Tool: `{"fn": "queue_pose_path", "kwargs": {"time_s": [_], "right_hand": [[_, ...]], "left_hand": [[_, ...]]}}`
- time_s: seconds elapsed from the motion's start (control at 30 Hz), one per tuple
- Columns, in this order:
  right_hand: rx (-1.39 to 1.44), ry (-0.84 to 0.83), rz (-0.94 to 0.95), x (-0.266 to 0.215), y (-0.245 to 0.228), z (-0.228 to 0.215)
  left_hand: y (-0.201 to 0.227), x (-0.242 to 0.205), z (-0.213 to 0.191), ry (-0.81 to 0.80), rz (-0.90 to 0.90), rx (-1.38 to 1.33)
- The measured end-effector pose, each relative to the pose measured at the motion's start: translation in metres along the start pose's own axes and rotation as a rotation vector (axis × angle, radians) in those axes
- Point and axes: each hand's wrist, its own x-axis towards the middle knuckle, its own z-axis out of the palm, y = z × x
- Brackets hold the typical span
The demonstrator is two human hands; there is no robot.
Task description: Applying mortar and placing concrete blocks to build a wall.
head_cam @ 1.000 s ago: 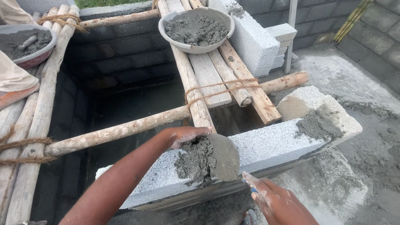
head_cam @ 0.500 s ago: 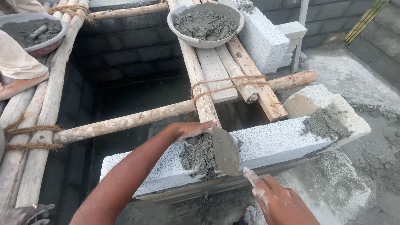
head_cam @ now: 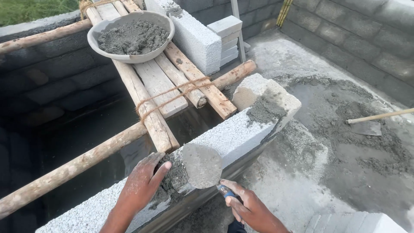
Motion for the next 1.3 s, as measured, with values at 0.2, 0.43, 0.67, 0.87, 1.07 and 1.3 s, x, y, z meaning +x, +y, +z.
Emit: {"fn": "queue_pose_path", "kwargs": {"time_s": [0.2,0.43,0.67,0.87,1.07,1.3], "right_hand": [[0.048,-0.208,-0.396,0.042,0.043,0.028],[0.235,-0.192,0.018,0.014,-0.005,0.027],[-0.307,0.165,-0.02,-0.016,-0.045,0.016],[-0.674,0.036,-0.386,-0.014,-0.059,0.02],[-1.22,0.071,-0.3,-0.011,-0.13,0.017],[-1.713,-0.29,-1.074,0.031,-0.147,0.007]], "left_hand": [[0.032,0.0,0.058,0.542,0.125,0.012],[0.056,-0.049,0.046,0.665,0.434,-0.223],[0.007,-0.1,0.101,0.522,0.408,-0.419],[0.014,-0.09,0.111,0.45,0.199,-0.173],[0.011,-0.079,0.096,0.157,0.095,-0.056],[0.016,-0.058,0.093,-0.009,0.006,0.014]]}}
